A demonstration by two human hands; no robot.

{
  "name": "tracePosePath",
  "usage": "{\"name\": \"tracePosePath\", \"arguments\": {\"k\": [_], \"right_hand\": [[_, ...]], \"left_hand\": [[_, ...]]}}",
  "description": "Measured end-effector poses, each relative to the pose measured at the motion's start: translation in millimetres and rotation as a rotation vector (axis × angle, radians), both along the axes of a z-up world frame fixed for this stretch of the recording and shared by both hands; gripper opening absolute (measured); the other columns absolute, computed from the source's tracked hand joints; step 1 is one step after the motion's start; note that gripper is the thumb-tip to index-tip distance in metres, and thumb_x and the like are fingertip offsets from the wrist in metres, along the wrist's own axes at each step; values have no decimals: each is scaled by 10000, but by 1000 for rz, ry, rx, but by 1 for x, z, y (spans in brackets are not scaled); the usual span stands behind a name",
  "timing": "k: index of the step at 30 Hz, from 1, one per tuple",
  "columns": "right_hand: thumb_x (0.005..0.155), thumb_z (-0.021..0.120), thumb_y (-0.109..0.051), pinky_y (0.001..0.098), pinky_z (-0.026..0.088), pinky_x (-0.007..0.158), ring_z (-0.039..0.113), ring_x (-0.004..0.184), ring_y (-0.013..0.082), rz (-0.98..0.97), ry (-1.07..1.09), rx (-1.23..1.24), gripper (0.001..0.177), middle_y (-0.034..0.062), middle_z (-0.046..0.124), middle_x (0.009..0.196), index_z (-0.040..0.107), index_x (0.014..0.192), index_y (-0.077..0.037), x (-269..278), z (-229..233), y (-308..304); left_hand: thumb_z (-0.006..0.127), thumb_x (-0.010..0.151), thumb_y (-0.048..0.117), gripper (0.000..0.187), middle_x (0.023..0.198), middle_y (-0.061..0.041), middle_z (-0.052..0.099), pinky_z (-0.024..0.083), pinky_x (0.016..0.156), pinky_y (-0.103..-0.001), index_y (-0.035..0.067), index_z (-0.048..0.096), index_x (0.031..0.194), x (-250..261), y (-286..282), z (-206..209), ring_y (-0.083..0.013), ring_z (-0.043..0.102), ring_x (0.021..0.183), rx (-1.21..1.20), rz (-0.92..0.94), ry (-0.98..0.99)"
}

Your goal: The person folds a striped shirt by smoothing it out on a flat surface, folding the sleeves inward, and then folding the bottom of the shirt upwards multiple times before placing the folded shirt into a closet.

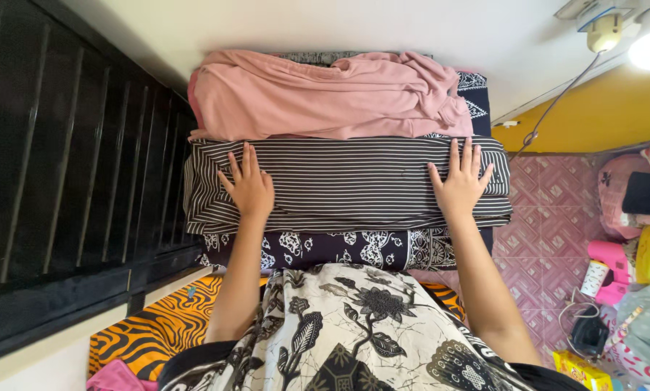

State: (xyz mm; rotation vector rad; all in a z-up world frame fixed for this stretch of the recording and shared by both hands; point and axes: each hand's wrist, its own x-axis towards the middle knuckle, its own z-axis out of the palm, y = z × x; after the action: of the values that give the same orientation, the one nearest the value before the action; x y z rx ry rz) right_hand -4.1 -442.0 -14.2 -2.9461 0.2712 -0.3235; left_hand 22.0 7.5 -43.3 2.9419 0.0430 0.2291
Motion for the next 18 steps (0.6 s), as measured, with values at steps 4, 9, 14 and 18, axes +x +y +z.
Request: {"name": "tracePosePath", "arguments": {"k": [4,9,14,18], "right_hand": [[1023,549,-492,675,111,1195,257,1539,381,-40,-28,-18,740,191,338,1660,400,1586,-36,4,-2,24],[1021,517,-350,543,125,1284,242,1604,288,287,-23,-186,644,118,304,1720,400,1611,-121,-12,-23,107],[1042,473,-352,556,135,1256,279,1561,277,362,22,79,616,111,298,1693,377,1611,-135,-26,-14,93],[1054,464,-369,595,90,1222,277,1544,253,217,70,-31,582,88,294,1686,380,1606,-206,-33,4,31]], "left_hand": [[572,940,149,705,1665,-241,288,112,1267,-648,-63,318,1563,1,-79,10,-389,227,1574,-103,56,-17],[455,1026,123,546,1653,-156,409,261,1348,-458,40,425,1564,-29,-177,-1,-309,359,1557,-405,-512,137],[517,1007,300,687,1670,-139,267,206,1209,-551,16,281,1587,-34,-157,0,-327,287,1522,-191,-619,35],[510,985,305,679,1670,-80,275,188,1235,-533,132,297,1605,-40,-90,15,-302,263,1547,-143,-290,146]]}}
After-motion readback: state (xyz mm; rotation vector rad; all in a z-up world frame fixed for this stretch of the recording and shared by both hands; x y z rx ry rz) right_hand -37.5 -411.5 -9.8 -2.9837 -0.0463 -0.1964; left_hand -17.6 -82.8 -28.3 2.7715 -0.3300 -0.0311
